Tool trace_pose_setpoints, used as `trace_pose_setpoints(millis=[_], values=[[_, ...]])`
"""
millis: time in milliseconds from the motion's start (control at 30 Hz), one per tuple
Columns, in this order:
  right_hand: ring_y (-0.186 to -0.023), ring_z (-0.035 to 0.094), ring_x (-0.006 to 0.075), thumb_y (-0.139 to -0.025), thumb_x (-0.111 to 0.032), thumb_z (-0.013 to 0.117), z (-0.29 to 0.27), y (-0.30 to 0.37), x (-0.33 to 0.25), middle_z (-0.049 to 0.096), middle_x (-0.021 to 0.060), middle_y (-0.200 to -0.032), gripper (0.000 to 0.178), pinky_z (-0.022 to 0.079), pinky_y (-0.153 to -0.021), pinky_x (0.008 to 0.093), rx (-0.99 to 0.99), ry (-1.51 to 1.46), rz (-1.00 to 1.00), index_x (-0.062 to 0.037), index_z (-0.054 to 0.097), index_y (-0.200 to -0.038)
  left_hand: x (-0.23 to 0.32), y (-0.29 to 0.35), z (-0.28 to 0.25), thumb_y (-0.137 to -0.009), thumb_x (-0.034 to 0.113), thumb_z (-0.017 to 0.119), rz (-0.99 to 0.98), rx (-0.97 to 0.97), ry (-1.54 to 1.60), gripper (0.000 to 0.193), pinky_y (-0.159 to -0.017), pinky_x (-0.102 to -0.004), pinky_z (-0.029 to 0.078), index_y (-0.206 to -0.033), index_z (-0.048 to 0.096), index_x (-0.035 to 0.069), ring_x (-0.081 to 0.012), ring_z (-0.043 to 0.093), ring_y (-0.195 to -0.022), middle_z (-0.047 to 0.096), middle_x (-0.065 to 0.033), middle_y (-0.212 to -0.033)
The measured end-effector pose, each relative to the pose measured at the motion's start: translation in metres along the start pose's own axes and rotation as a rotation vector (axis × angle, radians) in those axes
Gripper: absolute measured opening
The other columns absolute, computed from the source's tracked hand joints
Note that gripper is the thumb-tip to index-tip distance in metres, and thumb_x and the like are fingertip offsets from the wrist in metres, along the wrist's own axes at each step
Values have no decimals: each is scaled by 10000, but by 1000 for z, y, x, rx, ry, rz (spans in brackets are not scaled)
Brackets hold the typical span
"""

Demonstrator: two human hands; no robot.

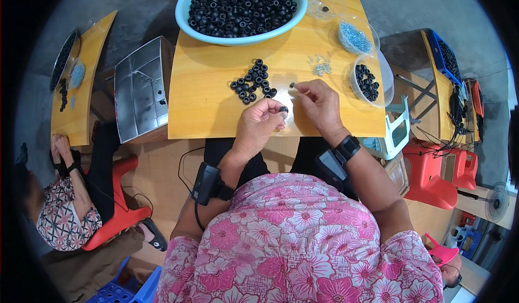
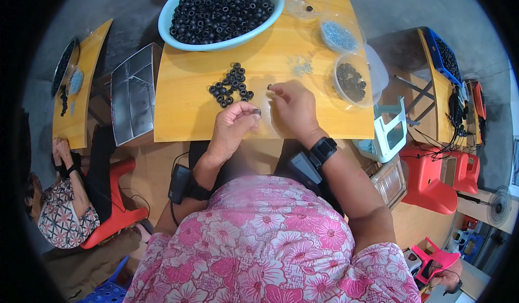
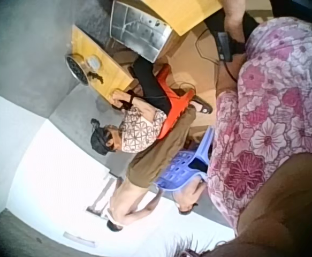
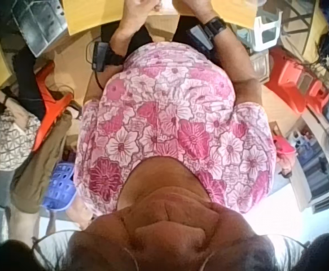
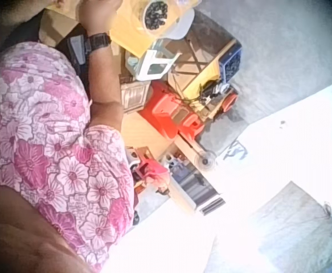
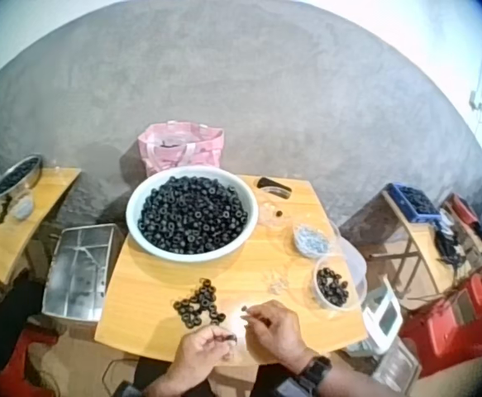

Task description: The recorder is assembling small black ring-like components with metal pins or inserts at a workbench.

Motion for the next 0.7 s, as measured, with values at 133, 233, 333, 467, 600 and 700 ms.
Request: trace_pose_setpoints(millis=[133,233,333,467,600,700], values=[[-753,626,288,-764,-87,656,3,-13,0,625,132,-847,188,502,-689,368,-28,107,-11,-49,662,-947,2,-1,1,-866,83,623,-24,0,-26,126,-687,-227,496,-965,606,7,-61,567,-721,592,1,-814],[-768,607,316,-762,-110,661,10,-17,-1,610,131,-815,152,488,-698,398,-41,220,-60,-54,663,-904,2,0,1,-866,79,620,-27,0,-12,121,-687,-227,494,-961,604,5,-60,567,-721,591,1,-813],[-742,612,254,-758,-75,672,11,-18,0,611,102,-787,153,489,-671,344,-37,257,-109,-40,660,-906,1,-1,1,-866,77,619,-26,5,-13,119,-684,-227,494,-959,604,6,-62,569,-722,592,1,-815],[-728,635,167,-779,-27,632,13,-6,29,659,88,-840,117,505,-685,283,-140,-203,167,-8,656,-892,1,-3,3,-866,73,618,-18,-13,-7,116,-677,-228,496,-962,604,9,-62,571,-721,593,1,-805],[-721,588,65,-794,40,621,9,9,7,639,14,-809,94,491,-662,207,-155,-613,216,36,641,-886,-3,-2,-2,-871,66,611,-10,5,-56,108,-677,-231,500,-964,604,10,-63,573,-717,594,2,-790],[-698,581,58,-791,31,628,9,17,8,634,8,-787,100,490,-642,210,-165,-628,211,30,641,-890,0,-1,0,-878,68,611,22,-11,-72,113,-683,-229,500,-975,601,10,-62,575,-717,592,5,-773]])
Point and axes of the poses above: each hand's wrist, its own y-axis away from the middle knuckle, its own z-axis out of the palm, x = y × z, the point moved 5 cm from there along -y, towards the middle knuckle
